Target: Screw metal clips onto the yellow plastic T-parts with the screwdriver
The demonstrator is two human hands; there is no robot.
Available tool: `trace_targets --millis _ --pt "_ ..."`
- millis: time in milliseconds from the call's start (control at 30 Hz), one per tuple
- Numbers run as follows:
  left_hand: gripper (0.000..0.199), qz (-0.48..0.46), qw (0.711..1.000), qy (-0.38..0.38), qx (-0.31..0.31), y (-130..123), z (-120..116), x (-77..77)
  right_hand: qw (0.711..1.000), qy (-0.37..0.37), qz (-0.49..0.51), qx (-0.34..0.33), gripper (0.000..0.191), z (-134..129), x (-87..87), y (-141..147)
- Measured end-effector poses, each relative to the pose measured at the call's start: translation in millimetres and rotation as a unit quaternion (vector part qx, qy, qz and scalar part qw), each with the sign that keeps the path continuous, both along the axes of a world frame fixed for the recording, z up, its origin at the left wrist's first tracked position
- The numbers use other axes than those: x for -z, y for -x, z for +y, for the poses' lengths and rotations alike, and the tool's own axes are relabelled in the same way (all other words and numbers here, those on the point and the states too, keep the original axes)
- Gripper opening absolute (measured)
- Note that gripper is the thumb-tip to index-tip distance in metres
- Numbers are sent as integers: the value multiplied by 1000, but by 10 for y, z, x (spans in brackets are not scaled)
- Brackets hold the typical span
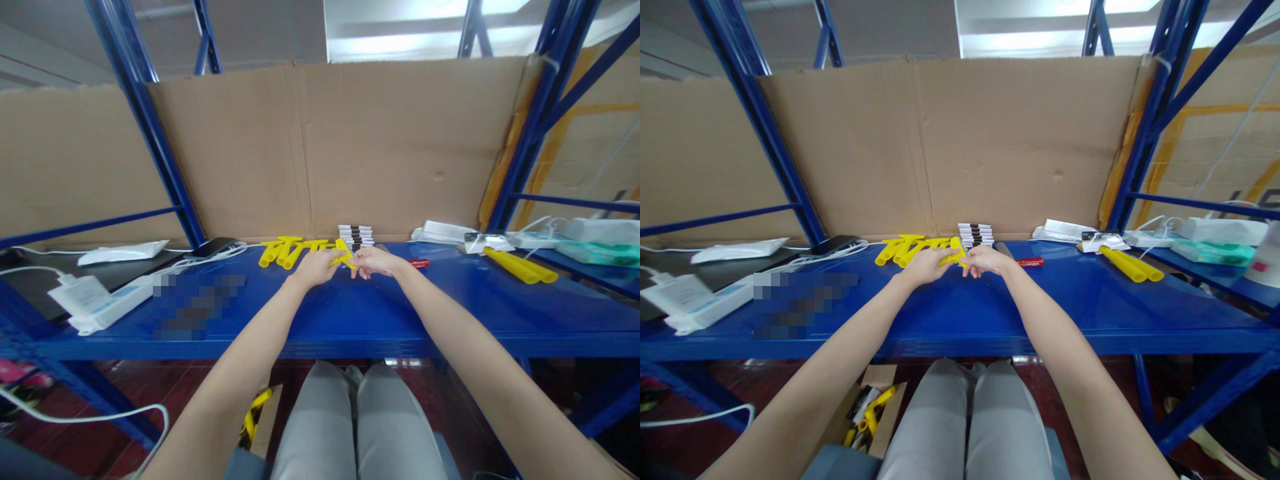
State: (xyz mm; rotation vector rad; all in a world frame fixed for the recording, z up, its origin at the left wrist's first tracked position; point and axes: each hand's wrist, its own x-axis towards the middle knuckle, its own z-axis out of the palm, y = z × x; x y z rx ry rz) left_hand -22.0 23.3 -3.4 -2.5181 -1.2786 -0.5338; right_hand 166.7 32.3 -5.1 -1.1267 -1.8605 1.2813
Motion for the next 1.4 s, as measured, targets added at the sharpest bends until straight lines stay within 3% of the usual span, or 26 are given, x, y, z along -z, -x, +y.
trace_targets --millis 167,267,367,433,533,767,1000,1400 --pt "36 -1 1000 15 1 -19 -15 -8 999 6 -24 31 26 10 -36 -64" --pt "36 -6 1000 23 4 -40 -25 -10 989 -53 -41 129 22 115 -42 -245" --pt "35 -10 1000 26 -1 -44 -25 -6 936 -156 -93 302 21 262 17 -453" --pt "36 -15 999 28 -3 -39 -20 -4 907 -208 -150 334 19 336 73 -541" --pt "36 -21 999 31 -6 -37 -20 -10 885 -250 -230 320 16 379 129 -571" --pt "36 -13 999 36 -11 -54 -57 -38 859 -246 -343 291 24 339 121 -513" --pt "37 10 999 34 -14 -45 -25 -15 819 -239 -464 239 33 227 63 -236" --pt "36 1 999 51 1 -55 -24 -1 779 -265 -532 200 33 250 61 -127"
